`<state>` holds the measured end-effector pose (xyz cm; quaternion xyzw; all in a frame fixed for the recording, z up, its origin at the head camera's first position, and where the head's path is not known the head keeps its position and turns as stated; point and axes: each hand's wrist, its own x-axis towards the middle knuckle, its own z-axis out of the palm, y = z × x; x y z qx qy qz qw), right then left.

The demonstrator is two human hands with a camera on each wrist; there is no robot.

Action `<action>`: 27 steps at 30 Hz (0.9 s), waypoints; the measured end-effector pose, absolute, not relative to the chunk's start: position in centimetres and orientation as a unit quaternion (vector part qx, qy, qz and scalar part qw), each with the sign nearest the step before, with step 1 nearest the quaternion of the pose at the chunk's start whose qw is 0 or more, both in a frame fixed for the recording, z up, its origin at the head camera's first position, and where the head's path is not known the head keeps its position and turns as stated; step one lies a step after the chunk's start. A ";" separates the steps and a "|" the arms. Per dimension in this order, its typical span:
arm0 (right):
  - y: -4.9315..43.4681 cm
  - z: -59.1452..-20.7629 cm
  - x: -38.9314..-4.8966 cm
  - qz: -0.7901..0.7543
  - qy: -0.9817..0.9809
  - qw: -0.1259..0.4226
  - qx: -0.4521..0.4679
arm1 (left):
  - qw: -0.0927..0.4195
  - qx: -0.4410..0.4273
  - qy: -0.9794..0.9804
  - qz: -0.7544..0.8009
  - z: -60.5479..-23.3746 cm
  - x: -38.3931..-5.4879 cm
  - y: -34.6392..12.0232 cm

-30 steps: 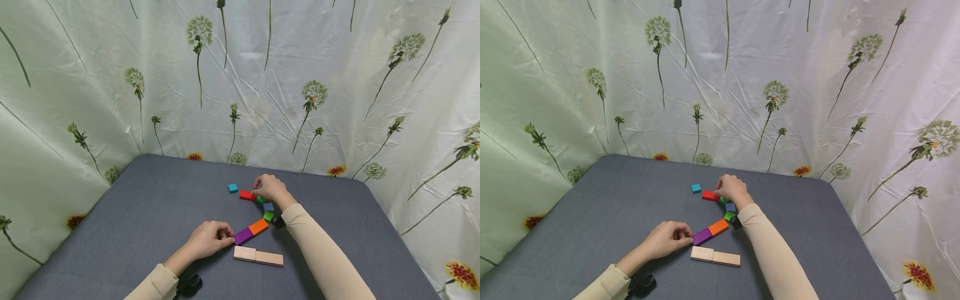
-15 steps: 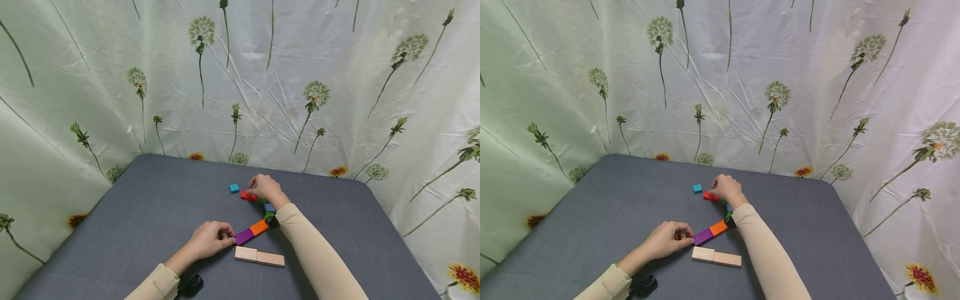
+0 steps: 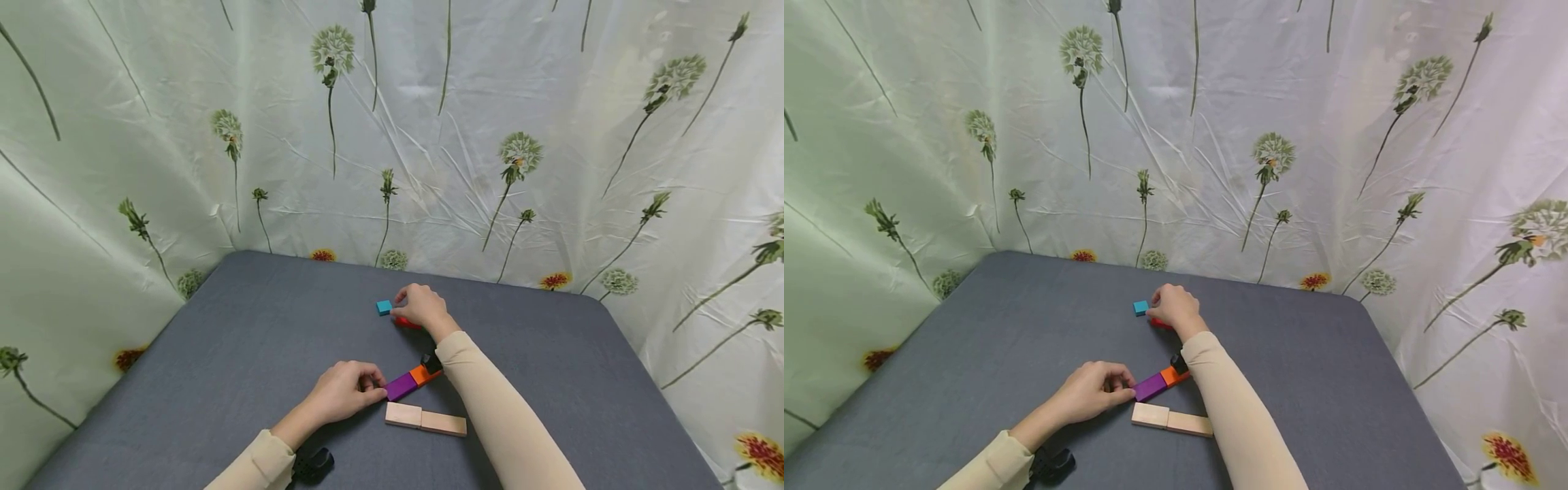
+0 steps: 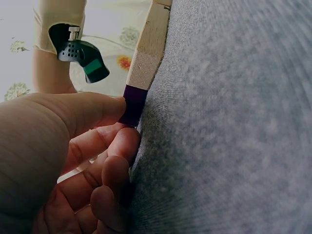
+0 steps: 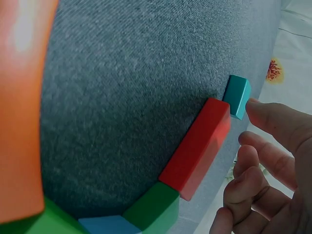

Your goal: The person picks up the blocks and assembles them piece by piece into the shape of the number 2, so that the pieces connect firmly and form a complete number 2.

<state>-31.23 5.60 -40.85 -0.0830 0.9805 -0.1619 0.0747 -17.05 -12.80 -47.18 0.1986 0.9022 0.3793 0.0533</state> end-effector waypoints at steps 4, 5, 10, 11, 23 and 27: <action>5.2 -41.0 -31.3 -0.163 0.981 0.073 -0.080 | 0.055 0.199 0.901 0.381 -47.2 -17.0 -12.8; 5.1 -41.0 -31.3 -0.162 0.981 0.073 -0.079 | 0.055 0.199 0.901 0.381 -47.2 -17.0 -12.8; 4.6 -41.3 -31.4 -0.156 0.982 0.070 -0.075 | 0.050 0.202 0.901 0.381 -47.1 -17.0 -12.9; 4.5 -41.3 -31.4 -0.154 0.983 0.070 -0.076 | 0.048 0.203 0.901 0.380 -47.1 -17.0 -12.9; 3.5 -41.6 -31.5 -0.150 0.983 0.063 -0.088 | 0.035 0.205 0.903 0.377 -47.3 -17.1 -12.9; 3.4 -41.7 -31.5 -0.147 0.983 0.056 -0.090 | 0.031 0.207 0.902 0.377 -47.3 -17.1 -12.9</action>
